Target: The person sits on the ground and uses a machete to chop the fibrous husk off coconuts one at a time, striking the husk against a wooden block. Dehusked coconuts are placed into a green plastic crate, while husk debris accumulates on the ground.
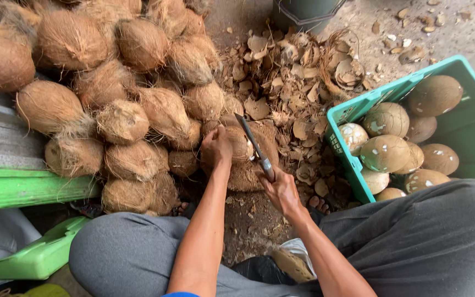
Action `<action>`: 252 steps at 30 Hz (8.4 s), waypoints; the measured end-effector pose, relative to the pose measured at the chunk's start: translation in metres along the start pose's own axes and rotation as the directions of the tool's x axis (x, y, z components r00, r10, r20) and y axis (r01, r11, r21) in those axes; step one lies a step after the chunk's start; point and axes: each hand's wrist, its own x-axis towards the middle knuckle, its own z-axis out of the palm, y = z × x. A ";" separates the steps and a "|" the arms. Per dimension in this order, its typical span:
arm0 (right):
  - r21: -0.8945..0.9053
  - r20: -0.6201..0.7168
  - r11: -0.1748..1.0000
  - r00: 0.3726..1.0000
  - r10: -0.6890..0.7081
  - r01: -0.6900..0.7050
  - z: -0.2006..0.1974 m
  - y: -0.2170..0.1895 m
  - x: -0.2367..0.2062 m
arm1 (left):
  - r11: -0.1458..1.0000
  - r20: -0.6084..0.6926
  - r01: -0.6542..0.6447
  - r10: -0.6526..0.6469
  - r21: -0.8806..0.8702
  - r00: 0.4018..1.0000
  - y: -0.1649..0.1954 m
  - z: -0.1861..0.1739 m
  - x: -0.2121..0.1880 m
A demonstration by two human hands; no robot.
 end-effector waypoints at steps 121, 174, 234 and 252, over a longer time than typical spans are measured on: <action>0.186 0.086 0.951 0.969 0.234 -0.246 -0.017 0.007 -0.003 | 0.997 0.041 -0.063 0.061 0.041 0.997 -0.020 -0.013 -0.010; 0.052 0.141 0.974 0.968 0.210 -0.219 -0.015 0.016 0.000 | 0.971 -0.049 -0.151 0.163 0.185 0.985 -0.034 0.005 0.005; -0.029 0.112 0.997 0.991 0.069 -0.066 -0.010 0.006 -0.017 | 0.982 -0.039 0.181 -0.180 0.043 0.983 -0.013 -0.011 -0.026; -0.125 0.145 0.953 0.945 0.294 -0.277 0.001 0.037 0.001 | 0.989 0.115 -0.040 0.024 0.143 0.993 -0.013 -0.023 -0.027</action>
